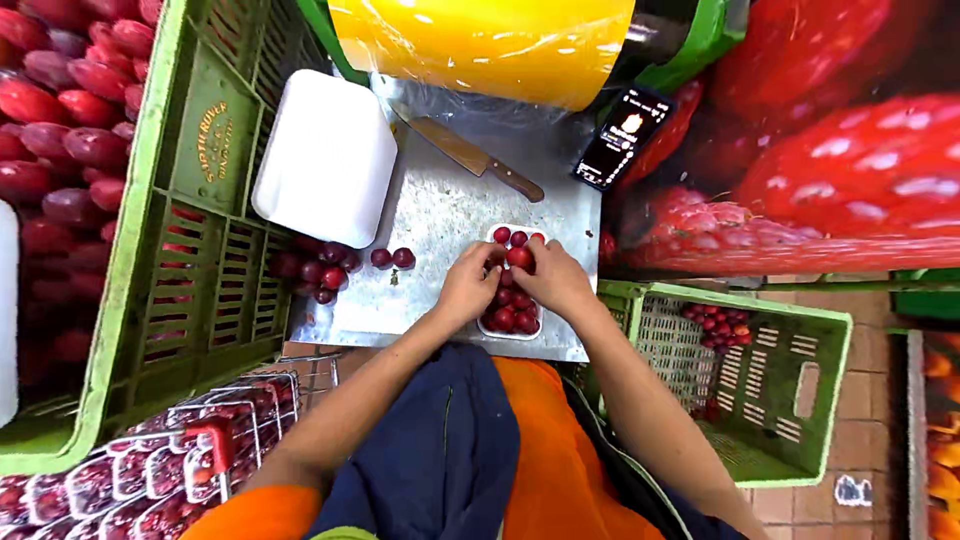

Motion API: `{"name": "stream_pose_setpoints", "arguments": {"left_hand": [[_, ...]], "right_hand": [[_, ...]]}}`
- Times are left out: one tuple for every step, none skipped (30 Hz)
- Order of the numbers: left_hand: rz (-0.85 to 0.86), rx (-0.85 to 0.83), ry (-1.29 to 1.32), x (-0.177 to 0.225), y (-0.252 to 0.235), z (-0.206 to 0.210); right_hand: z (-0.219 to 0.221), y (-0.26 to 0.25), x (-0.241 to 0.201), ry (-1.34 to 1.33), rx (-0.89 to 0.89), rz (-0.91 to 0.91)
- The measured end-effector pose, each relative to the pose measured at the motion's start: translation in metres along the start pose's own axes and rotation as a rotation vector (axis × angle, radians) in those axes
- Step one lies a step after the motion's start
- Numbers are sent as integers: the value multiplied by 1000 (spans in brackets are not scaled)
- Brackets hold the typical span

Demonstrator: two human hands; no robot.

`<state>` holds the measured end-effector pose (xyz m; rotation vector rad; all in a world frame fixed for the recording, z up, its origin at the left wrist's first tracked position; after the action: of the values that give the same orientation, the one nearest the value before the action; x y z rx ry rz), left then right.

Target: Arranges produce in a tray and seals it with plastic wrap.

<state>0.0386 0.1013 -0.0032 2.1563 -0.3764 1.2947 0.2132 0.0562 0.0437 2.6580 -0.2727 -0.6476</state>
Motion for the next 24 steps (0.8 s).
{"name": "stream_pose_setpoints", "arguments": {"left_hand": [[-1,-11,-26,0,-4,0],[0,-15,-47,0,-6,0],[4,-13,-59,-1,-7,0],[5,-12,-58,-3,-6,-1],[4,-14,-48,-6,-6,-2],[7,-14,-33,-9,-5,-3],[11,-13,-13,-12,-5,-4],[13,-6,8,-14,-4,-6],[11,6,26,-16,-4,-7],[8,21,40,-17,-3,-9],[7,32,52,-19,-3,-10],[8,38,63,-19,-3,-10],[12,43,67,-20,-3,-10],[18,49,64,-19,-3,-9],[25,56,56,-18,-4,-8],[31,60,48,-17,-5,-7],[33,62,38,-15,-7,-6],[33,62,23,-13,-8,-5],[30,56,4,-11,-10,-4],[29,46,-16,-10,-11,-3],[36,36,-34,-8,-13,-1],[50,34,-49,-7,-14,0],[60,33,-61,-6,-15,1],[67,38,-76,-6,-15,1]], "right_hand": [[1,-2,-4,37,-30,-2],[1,-2,-4,54,-56,-10],[1,0,-1,43,-69,-27],[1,2,4,-2,-71,-43],[-1,4,10,-78,-63,-48],[-3,6,16,-184,-45,-38],[-6,8,21,-304,-30,-10],[-9,9,25,-413,-22,29],[-13,9,29,-476,-22,58],[-18,8,31,-490,-24,61],[-21,7,32,-445,-17,40],[-24,5,28,-355,3,5],[-26,2,23,-257,35,-35],[-26,-1,18,-174,79,-80],[-24,-6,13,-117,122,-122],[-21,-12,9,-86,155,-157],[-18,-17,6,-77,173,-192],[-13,-23,4,-76,179,-225],[-8,-27,3,-76,173,-247],[-5,-29,3,-78,169,-260],[-3,-28,5,-89,172,-261],[-4,-23,7,-107,187,-259],[-7,-15,11,-124,208,-253],[-11,-3,17,-144,232,-247]]}}
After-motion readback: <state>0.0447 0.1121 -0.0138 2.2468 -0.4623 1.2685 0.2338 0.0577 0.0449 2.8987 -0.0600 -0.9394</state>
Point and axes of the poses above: each hand's wrist, its own y-axis away from the middle knuckle, its own z-axis out of the palm, x = y × z, the point moved 1 cm from there along -y, towards the middle knuckle, and after that the axes turned 9 degrees about -z, right-handed, at the moved point
